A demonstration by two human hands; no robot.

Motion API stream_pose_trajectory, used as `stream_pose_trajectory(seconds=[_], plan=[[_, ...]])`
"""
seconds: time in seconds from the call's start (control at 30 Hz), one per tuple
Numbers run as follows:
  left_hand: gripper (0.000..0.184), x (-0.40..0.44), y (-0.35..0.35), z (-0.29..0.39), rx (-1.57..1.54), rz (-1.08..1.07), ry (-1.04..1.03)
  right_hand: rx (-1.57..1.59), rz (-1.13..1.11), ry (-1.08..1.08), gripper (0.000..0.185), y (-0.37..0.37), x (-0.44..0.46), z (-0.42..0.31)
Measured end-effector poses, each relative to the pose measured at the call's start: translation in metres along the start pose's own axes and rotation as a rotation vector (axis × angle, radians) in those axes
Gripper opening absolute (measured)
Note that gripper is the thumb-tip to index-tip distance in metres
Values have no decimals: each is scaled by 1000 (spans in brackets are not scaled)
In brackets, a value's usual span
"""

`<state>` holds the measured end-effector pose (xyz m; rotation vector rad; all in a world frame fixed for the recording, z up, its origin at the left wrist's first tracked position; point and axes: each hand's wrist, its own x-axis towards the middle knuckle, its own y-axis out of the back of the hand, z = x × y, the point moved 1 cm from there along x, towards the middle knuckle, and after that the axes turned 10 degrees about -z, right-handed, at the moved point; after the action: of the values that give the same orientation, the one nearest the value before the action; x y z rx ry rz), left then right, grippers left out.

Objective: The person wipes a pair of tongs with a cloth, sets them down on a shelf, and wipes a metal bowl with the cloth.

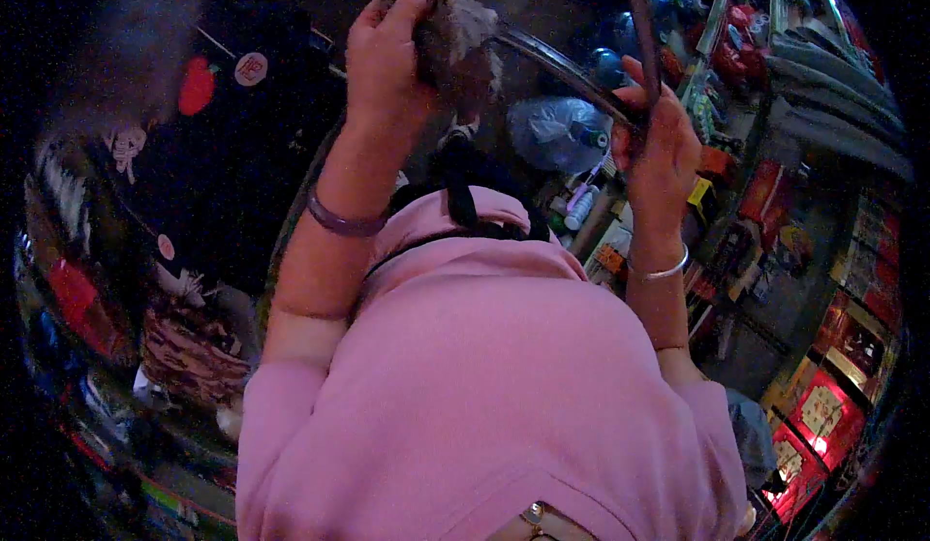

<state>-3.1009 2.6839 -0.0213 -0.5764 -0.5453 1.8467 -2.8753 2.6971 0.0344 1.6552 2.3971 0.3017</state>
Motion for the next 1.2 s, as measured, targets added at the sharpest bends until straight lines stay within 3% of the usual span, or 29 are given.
stream_pose_trajectory(seconds=[0.23,0.3,0.37,0.47,0.57,0.67,0.7,0.8,0.9,1.0,1.2], plan=[[23,-25,9,22,17,-2,-6,-95,48,72,38,26,4,-1],[25,-46,40,56,111,-40,-36,-133,-6,88,38,1,0,-13],[26,-23,94,51,-76,-126,144,-144,-99,124,38,1,2,-18],[27,-25,61,56,225,-432,298,-305,-248,260,35,-2,12,-30],[25,-20,29,51,636,-852,339,-253,-365,340,27,-13,29,-33],[22,-21,7,35,624,-953,454,-272,-384,316,24,-25,40,-32],[21,-41,-9,38,662,-688,428,-282,-385,337,22,-30,38,-32],[23,-40,-17,14,714,-740,313,-307,-353,389,20,-35,38,-26],[24,-44,-14,5,351,-583,415,-314,-285,419,18,-48,45,-22],[28,-38,-14,7,613,-639,318,-260,-234,462,17,-57,48,-17],[28,-29,-12,10,805,-696,269,-227,-180,485,17,-58,53,-9]])
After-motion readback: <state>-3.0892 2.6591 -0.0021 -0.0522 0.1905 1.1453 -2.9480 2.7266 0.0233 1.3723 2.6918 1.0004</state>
